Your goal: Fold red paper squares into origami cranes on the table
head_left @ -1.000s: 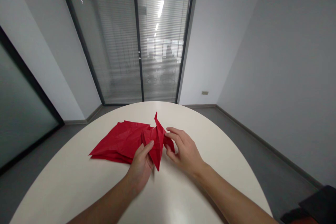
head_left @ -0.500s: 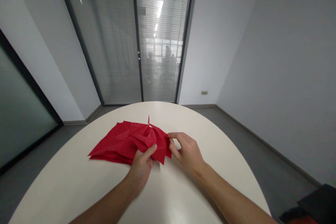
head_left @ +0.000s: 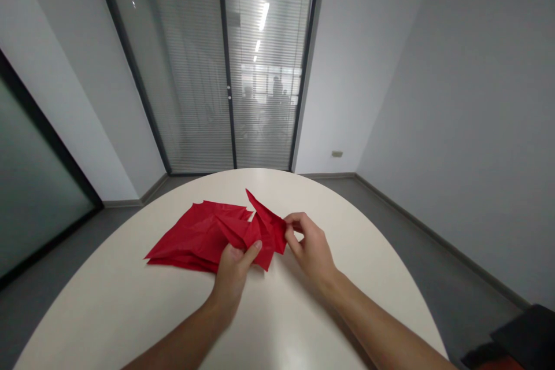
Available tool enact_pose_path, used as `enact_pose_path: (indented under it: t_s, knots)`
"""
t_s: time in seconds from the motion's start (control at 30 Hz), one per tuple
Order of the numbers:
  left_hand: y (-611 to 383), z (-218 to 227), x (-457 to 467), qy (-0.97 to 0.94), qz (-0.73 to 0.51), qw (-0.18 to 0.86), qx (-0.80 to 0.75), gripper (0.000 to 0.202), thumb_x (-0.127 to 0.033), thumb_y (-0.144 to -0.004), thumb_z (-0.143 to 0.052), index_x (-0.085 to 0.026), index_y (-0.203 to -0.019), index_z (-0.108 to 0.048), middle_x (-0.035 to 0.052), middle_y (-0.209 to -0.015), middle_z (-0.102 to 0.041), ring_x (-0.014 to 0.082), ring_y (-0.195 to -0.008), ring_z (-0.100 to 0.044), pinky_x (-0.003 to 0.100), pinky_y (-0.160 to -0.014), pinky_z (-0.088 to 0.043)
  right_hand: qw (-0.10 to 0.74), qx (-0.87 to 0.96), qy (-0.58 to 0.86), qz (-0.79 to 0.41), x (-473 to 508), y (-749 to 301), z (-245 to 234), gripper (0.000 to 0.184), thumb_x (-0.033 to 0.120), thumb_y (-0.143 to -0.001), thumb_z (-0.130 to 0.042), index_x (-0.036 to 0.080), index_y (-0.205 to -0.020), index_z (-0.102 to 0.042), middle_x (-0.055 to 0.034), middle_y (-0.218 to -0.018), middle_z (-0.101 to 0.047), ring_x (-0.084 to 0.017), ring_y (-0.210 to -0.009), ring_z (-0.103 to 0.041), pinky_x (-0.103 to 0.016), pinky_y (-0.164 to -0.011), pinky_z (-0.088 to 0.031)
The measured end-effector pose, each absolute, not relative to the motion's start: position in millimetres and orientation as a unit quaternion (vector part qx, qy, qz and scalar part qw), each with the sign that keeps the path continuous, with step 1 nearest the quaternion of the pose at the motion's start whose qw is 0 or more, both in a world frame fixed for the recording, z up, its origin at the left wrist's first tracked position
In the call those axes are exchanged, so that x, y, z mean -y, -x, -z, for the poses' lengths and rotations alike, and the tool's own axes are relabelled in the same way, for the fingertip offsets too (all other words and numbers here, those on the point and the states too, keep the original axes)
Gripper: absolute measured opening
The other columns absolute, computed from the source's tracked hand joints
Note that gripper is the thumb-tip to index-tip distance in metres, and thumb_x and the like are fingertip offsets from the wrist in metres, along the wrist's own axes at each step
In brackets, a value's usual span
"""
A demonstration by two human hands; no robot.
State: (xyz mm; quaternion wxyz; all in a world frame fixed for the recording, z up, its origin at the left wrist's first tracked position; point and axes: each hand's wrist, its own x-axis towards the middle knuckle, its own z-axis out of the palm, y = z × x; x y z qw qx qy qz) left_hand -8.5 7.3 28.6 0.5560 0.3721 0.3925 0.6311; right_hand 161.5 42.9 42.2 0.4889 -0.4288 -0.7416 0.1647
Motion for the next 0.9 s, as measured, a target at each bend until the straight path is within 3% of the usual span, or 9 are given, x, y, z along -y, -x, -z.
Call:
enact_pose_path:
  t_s: [0.13,0.23,0.43,0.53,0.63,0.73,0.9]
  knots:
    - [11,-32,-6,-0.367,-0.650,0.551,-0.373,0.033,-0.033,-0.072,-0.083,-0.014,-0.096,-0.071,0.0068,-0.090,-0.076,0.0239,-0.096,-0.070,0.035,-0.094,-0.051,0.525,0.709,0.425,-0.202,-46,-157,-41,0.007,0.020,-0.092,-0.047,0.022,-0.094,-0.053,-0.0035,-0.089,-0.064,-0.018,-0.080,-0.065,-0.032,-0.072,-0.055]
    - [11,-32,-5,-0.358,-0.661,0.556,-0.354,0.030,-0.031,-0.071,-0.082,-0.015,-0.094,-0.071,0.0059,-0.087,-0.076,0.0243,-0.095,-0.071,0.034,-0.089,-0.053,0.543,0.687,0.427,-0.225,-48,-156,-38,0.008,0.020,-0.092,-0.047,0.022,-0.097,-0.053,-0.0041,-0.090,-0.064,-0.018,-0.079,-0.064,-0.030,-0.067,-0.055]
    - [11,-36,-4,-0.390,-0.650,0.546,-0.357,0.025,-0.036,-0.074,-0.079,-0.014,-0.084,-0.069,0.0057,-0.082,-0.074,0.0214,-0.079,-0.070,0.032,-0.076,-0.054,0.533,0.744,0.380,-0.135,-50,-158,-37,0.015,0.015,-0.090,-0.049,0.022,-0.101,-0.057,-0.0065,-0.099,-0.064,-0.021,-0.094,-0.061,-0.038,-0.084,-0.051]
    - [13,-39,-3,-0.442,-0.635,0.473,-0.423,0.024,-0.035,-0.072,-0.079,-0.014,-0.075,-0.068,0.0036,-0.071,-0.071,0.0187,-0.067,-0.066,0.029,-0.069,-0.052,0.542,0.740,0.384,-0.107,-45,-155,-43,0.007,0.016,-0.088,-0.054,0.022,-0.090,-0.058,-0.0036,-0.085,-0.062,-0.020,-0.082,-0.059,-0.035,-0.075,-0.048]
    - [12,-39,0,-0.471,-0.618,0.412,-0.476,0.024,-0.035,-0.071,-0.078,-0.015,-0.067,-0.066,0.0006,-0.058,-0.065,0.0177,-0.059,-0.062,0.026,-0.059,-0.048,0.541,0.710,0.387,-0.232,-41,-150,-46,0.008,0.023,-0.090,-0.059,0.021,-0.097,-0.061,-0.0014,-0.078,-0.064,-0.017,-0.071,-0.060,-0.032,-0.069,-0.049]
    - [10,-36,1,-0.497,-0.588,0.401,-0.497,0.025,-0.038,-0.071,-0.075,-0.015,-0.066,-0.066,0.0003,-0.054,-0.063,0.0174,-0.054,-0.059,0.025,-0.052,-0.044,0.540,0.659,0.377,-0.364,-43,-146,-43,0.023,0.034,-0.089,-0.065,0.020,-0.107,-0.064,-0.0059,-0.096,-0.071,-0.019,-0.086,-0.065,-0.033,-0.079,-0.051]
    - [9,-34,0,-0.519,-0.563,0.402,-0.502,0.027,-0.041,-0.072,-0.074,-0.014,-0.069,-0.070,0.0046,-0.063,-0.069,0.0220,-0.065,-0.066,0.028,-0.061,-0.050,0.528,0.562,0.325,-0.547,-52,-142,-34,0.037,0.045,-0.080,-0.077,0.019,-0.103,-0.066,-0.0031,-0.088,-0.071,-0.016,-0.078,-0.065,-0.030,-0.075,-0.049]
